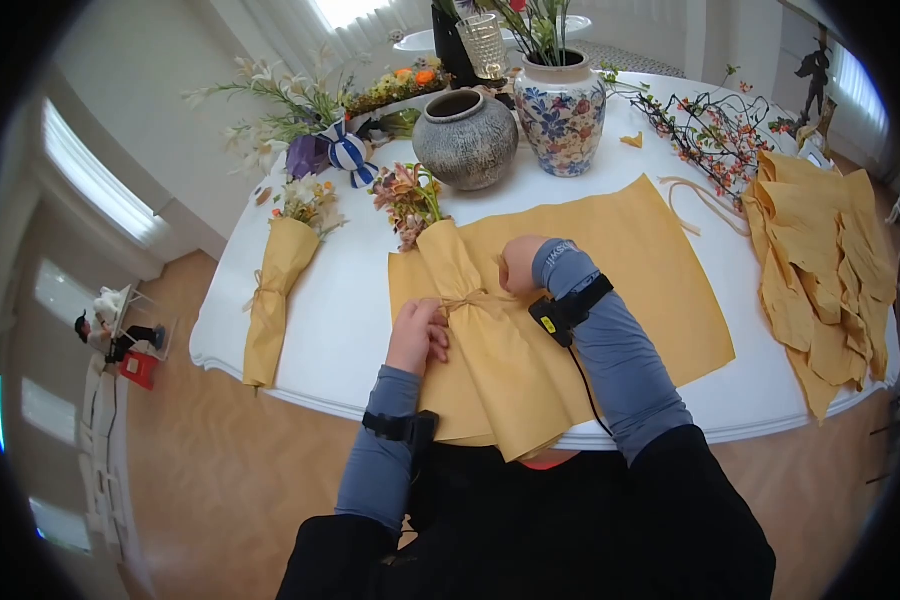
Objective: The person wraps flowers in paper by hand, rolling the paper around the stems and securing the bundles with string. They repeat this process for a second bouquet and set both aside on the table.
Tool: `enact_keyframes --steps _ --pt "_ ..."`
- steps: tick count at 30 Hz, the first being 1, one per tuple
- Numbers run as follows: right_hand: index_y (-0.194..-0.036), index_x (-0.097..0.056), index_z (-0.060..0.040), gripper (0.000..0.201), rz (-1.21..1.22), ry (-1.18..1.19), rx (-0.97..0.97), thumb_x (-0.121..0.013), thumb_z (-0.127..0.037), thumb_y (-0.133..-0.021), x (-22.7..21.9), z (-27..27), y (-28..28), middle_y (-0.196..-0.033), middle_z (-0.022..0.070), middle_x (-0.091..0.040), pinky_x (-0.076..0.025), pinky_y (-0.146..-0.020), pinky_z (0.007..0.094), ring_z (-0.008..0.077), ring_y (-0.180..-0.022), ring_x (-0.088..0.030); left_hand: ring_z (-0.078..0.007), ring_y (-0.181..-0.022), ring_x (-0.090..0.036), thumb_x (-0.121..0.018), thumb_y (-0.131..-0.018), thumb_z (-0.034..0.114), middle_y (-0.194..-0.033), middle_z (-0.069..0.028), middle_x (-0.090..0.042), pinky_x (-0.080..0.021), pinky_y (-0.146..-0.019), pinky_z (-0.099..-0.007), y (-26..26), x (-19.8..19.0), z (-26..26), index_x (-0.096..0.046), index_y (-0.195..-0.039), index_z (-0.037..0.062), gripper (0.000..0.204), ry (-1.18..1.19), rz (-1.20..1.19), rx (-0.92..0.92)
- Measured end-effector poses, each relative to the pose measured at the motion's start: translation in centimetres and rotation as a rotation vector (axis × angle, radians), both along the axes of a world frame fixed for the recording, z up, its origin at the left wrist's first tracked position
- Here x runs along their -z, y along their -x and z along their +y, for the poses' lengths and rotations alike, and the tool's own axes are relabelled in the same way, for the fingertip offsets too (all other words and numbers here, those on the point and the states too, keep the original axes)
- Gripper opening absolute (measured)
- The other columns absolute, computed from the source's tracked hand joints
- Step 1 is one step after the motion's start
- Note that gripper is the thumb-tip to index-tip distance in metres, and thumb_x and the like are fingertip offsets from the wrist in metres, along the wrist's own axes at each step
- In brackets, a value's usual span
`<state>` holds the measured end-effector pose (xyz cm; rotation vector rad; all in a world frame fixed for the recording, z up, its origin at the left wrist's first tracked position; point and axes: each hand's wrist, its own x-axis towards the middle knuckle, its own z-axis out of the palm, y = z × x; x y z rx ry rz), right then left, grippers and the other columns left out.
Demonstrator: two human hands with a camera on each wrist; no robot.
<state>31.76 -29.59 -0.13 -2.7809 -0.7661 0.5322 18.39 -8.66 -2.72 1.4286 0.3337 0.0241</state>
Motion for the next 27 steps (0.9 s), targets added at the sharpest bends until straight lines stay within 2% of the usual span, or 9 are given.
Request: enact_keyframes --steps 2,3,5,6,8,11,13,20,27 --pt "-0.1 -0.078 -0.0132 0.024 0.096 -0.018 -0.046 -0.07 -0.025 -0.08 -2.2 -0.4 2.0 -0.09 0.0092 -0.075 -0.056 -0.072 0.0378 0.0245 -0.081 -0.071 -0.0155 -0.055 -0.062 -0.061 -0.098 0.043 -0.085 -0.0069 -0.061 -0.047 -0.04 -0.0269 0.7 -0.2 0.4 -0.056 -0.105 0.0041 0.04 -0.123 0.175 0.134" --pt "-0.102 -0.077 -0.0125 0.026 0.208 -0.032 -0.091 -0.07 -0.027 -0.081 -3.5 -0.3 3.1 -0.087 0.0083 -0.075 -0.056 -0.069 0.0365 0.0217 -0.077 -0.071 -0.0155 -0.055 -0.062 -0.061 -0.098 0.043 -0.085 -0.0069 -0.061 -0.047 -0.04 -0.0269 0.9 -0.4 0.4 -0.056 -0.105 0.0041 0.04 -0.124 0.159 0.125" --pt "-0.103 -0.077 -0.0118 0.028 0.245 -0.067 -0.151 -0.07 -0.028 -0.082 -2.4 0.5 2.5 -0.085 0.0073 -0.075 -0.055 -0.066 0.0353 0.0197 -0.074 -0.069 -0.0172 -0.076 -0.068 -0.066 -0.097 0.034 -0.104 -0.0094 -0.066 -0.058 -0.061 -0.0284 1.4 -1.0 0.5 -0.055 -0.125 0.0003 0.046 -0.261 0.316 0.52" --pt "-0.104 -0.076 -0.0112 0.029 0.299 -0.1 -0.201 -0.069 -0.029 -0.082 -2.2 1.0 2.5 -0.082 0.0064 -0.074 -0.054 -0.064 0.034 0.0177 -0.071 -0.068 -0.0172 -0.076 -0.068 -0.066 -0.097 0.034 -0.104 -0.0094 -0.066 -0.058 -0.061 -0.0284 1.9 -0.9 -0.2 -0.055 -0.125 0.0003 0.046 -0.262 0.303 0.502" --pt "-0.106 -0.076 -0.0109 0.03 0.316 -0.112 -0.242 -0.069 -0.03 -0.083 -2.2 1.7 2.8 -0.081 0.006 -0.074 -0.054 -0.064 0.0336 0.0179 -0.07 -0.067 -0.0199 -0.101 -0.067 -0.072 -0.093 0.018 -0.122 -0.0105 -0.064 -0.056 -0.089 -0.0318 2.7 -0.5 -1.9 -0.047 -0.14 -0.0006 0.056 -0.255 -0.076 0.399" --pt "-0.115 -0.074 -0.0158 0.039 0.339 -0.116 -0.311 -0.07 -0.036 -0.081 -0.6 2.3 2.1 -0.079 0.0049 -0.073 -0.053 -0.061 0.0335 0.0182 -0.064 -0.065 -0.0221 -0.117 -0.061 -0.074 -0.087 0.005 -0.126 -0.0096 -0.063 -0.048 -0.105 -0.0366 3.3 -0.5 -1.5 -0.045 -0.142 -0.0003 0.062 -0.169 -0.099 0.393" --pt "-0.122 -0.073 -0.0176 0.043 0.326 -0.142 -0.32 -0.068 -0.033 -0.082 -0.6 2.1 2.2 -0.079 0.0057 -0.072 -0.053 -0.06 0.0331 0.0178 -0.063 -0.064 -0.0225 -0.113 -0.063 -0.073 -0.085 -0.001 -0.127 -0.0103 -0.062 -0.051 -0.1 -0.0363 3.6 0.3 -1.1 -0.045 -0.141 -0.0003 0.062 -0.145 -0.106 0.334" --pt "-0.141 -0.059 -0.0173 0.061 0.246 -0.133 -0.31 -0.066 -0.035 -0.084 0.0 2.0 1.9 -0.112 0.01 -0.073 -0.054 -0.088 0.0333 0.0245 -0.098 -0.069 -0.0223 -0.111 -0.064 -0.071 -0.082 -0.006 -0.123 -0.0111 -0.064 -0.053 -0.096 -0.0364 5.0 -0.9 2.7 -0.046 -0.138 -0.0022 0.061 -0.213 -0.073 0.162" --pt "-0.141 -0.059 -0.0201 0.063 0.185 -0.088 -0.344 -0.068 -0.036 -0.081 -0.3 2.4 1.9 -0.125 0.0093 -0.07 -0.055 -0.091 0.0365 0.0259 -0.106 -0.069 -0.0206 -0.108 -0.064 -0.07 -0.076 -0.006 -0.118 -0.0114 -0.066 -0.053 -0.094 -0.0339 3.3 -4.6 12.7 -0.047 -0.138 -0.0011 0.067 -0.412 -0.11 0.103"
